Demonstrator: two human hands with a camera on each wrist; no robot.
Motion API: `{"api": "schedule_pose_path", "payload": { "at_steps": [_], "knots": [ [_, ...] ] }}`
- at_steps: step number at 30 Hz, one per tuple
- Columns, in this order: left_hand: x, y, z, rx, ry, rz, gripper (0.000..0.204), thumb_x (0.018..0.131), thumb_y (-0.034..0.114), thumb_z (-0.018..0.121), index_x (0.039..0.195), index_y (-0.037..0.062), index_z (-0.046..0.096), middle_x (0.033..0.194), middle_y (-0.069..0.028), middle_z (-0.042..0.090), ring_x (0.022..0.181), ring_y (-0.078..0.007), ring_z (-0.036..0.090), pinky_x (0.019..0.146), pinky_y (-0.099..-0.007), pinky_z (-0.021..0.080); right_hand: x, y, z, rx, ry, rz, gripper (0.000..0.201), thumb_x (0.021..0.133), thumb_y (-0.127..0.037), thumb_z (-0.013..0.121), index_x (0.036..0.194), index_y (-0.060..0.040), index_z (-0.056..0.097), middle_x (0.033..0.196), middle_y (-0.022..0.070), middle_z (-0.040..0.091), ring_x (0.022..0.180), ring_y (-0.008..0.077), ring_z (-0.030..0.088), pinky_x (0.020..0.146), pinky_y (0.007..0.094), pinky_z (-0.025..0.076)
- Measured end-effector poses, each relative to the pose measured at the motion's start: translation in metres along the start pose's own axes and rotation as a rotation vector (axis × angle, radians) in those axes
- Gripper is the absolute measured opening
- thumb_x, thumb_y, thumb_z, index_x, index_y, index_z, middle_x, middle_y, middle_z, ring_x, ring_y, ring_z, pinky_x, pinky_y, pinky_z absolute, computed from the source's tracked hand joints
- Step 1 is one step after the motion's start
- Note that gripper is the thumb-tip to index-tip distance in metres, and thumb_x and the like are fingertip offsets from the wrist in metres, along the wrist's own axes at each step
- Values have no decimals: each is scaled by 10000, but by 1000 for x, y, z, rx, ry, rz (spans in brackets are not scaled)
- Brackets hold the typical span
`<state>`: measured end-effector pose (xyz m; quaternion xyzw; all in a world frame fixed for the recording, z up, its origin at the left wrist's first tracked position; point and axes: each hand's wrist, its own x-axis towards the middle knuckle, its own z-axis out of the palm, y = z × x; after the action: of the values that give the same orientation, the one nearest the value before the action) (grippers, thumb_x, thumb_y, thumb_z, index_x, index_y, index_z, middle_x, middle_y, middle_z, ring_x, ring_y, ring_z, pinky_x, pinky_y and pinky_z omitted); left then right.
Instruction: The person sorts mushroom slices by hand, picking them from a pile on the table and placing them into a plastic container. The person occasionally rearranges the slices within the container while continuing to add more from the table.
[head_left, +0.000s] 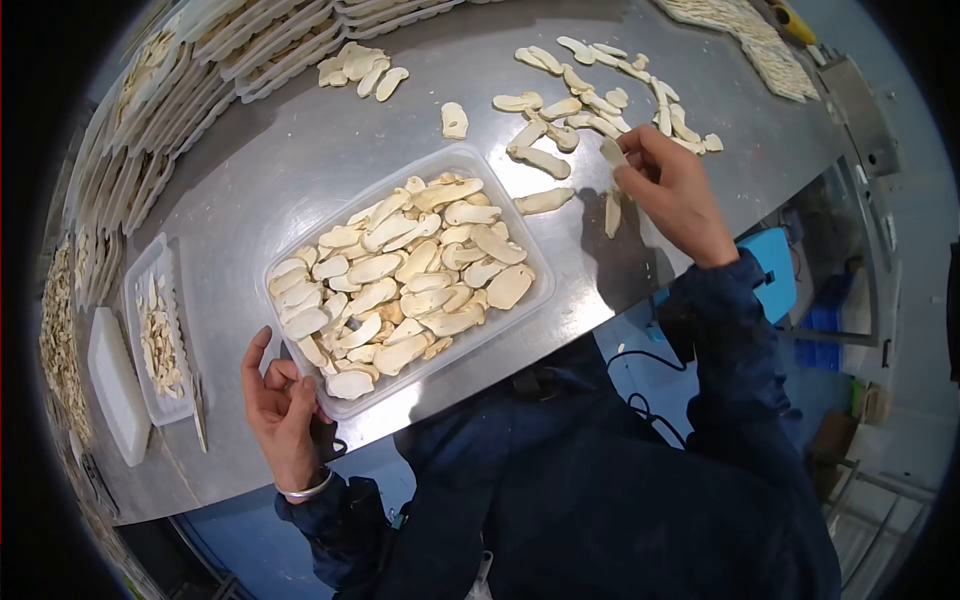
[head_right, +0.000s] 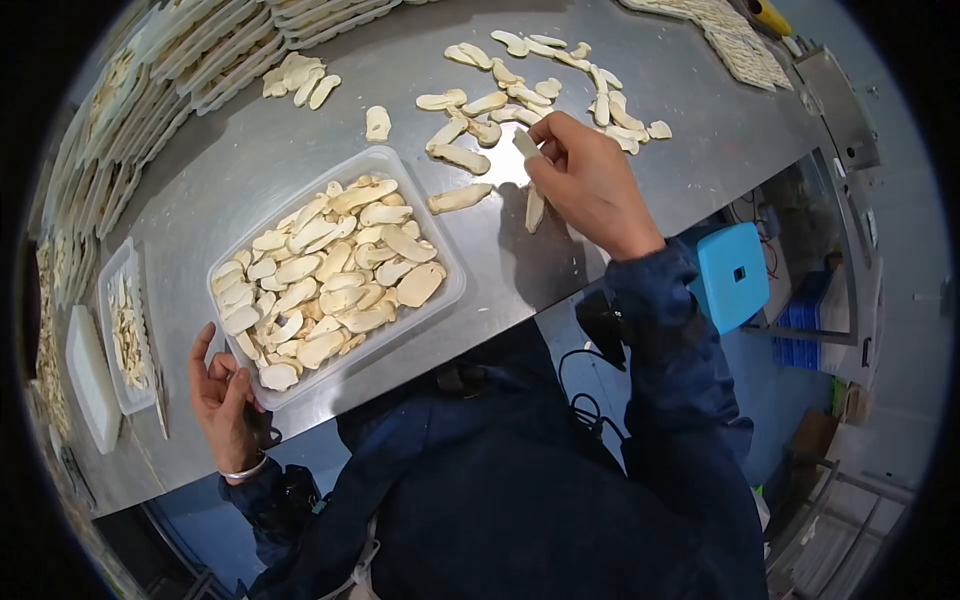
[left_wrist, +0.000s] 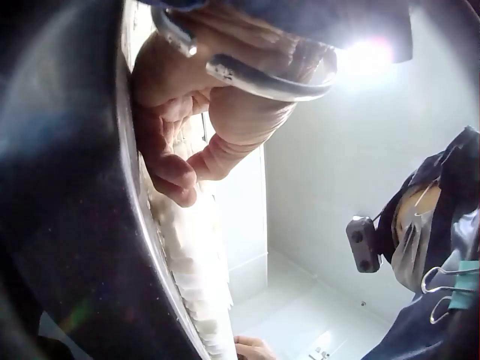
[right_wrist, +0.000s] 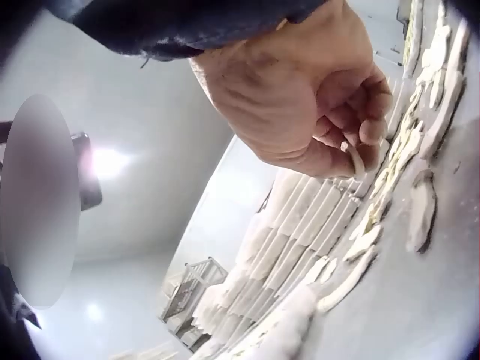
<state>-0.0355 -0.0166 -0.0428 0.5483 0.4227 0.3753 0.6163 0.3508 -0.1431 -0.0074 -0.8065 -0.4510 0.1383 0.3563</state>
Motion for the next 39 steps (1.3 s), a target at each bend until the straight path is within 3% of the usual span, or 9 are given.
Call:
{"api": "schedule_pose_path", "payload": {
  "at_steps": [2, 5, 9, 10, 13, 14, 18, 24, 39],
  "knots": [
    [0, 1, 1, 4, 7, 3, 665, 839, 12, 640, 1415, -54, 315, 758, 4, 525, 543, -27, 461, 450, -160, 365, -18, -10, 0, 147, -26, 29, 304, 802, -77, 565, 1092, 16, 575, 674, 130, 597, 580, 244, 570, 569, 338, 445],
    [1, 1, 2, 13, 4, 4, 655, 843, 8, 629, 1414, -55, 315, 768, 3, 524, 550, -27, 460, 459, -156, 365, -39, -26, 15, 91, -64, 110, 373, 801, -91, 581, 1160, 2, 538, 654, 138, 603, 592, 254, 593, 574, 345, 449],
    [-2, 3, 1, 53, 3, 2, 636, 850, -2, 611, 1413, -53, 319, 788, -4, 525, 552, -27, 459, 462, -155, 365, -51, -27, 7, -304, -4, -48, 205, 818, -104, 585, 1009, -40, 628, 618, 139, 602, 579, 315, 596, 598, 414, 476],
    [-2, 3, 1, 28, 3, -2, 630, 852, -11, 602, 1414, -50, 321, 801, -8, 526, 552, -27, 459, 467, -155, 368, -51, -27, 2, -334, -4, -77, 214, 787, -31, 573, 978, -59, 666, 769, 140, 639, 702, 313, 620, 660, 413, 491],
    [0, -1, -2, 7, -7, 0, 618, 855, -23, 589, 1414, -47, 327, 795, -9, 526, 552, -27, 459, 470, -156, 370, -46, -15, 5, -273, -110, -487, 342, 739, 37, 563, 1041, -79, 675, 979, 130, 622, 876, 294, 610, 730, 390, 495],
    [-1, -1, -2, 16, -5, 2, 614, 856, -25, 587, 1413, -47, 329, 793, -10, 528, 554, -27, 461, 471, -156, 371, -47, -16, 7, -265, -263, -468, 432, 698, 80, 557, 1071, -101, 677, 1100, 112, 563, 1000, 290, 562, 783, 382, 491],
    [-1, 0, -1, 33, -2, 2, 606, 861, -28, 588, 1412, -43, 335, 785, -13, 534, 555, -26, 469, 473, -159, 374, -46, -11, 17, -241, -240, -579, 364, 729, 64, 570, 1046, -91, 660, 1053, 104, 562, 953, 301, 547, 799, 387, 475],
    [0, -2, -2, 13, -11, 9, 616, 864, -20, 607, 1415, -39, 334, 780, -13, 543, 543, -23, 470, 463, -156, 373, -49, -4, 15, -331, -184, -527, 202, 766, 21, 575, 953, -42, 615, 981, 121, 550, 902, 303, 543, 789, 393, 461],
    [1, -1, -2, 15, -13, 7, 614, 859, -13, 621, 1407, -46, 345, 772, -21, 554, 542, -32, 478, 462, -167, 382, -56, 3, 7, -369, -185, -531, 190, 732, -34, 625, 914, -11, 576, 929, 124, 548, 885, 303, 539, 770, 399, 442]
  ]
}}
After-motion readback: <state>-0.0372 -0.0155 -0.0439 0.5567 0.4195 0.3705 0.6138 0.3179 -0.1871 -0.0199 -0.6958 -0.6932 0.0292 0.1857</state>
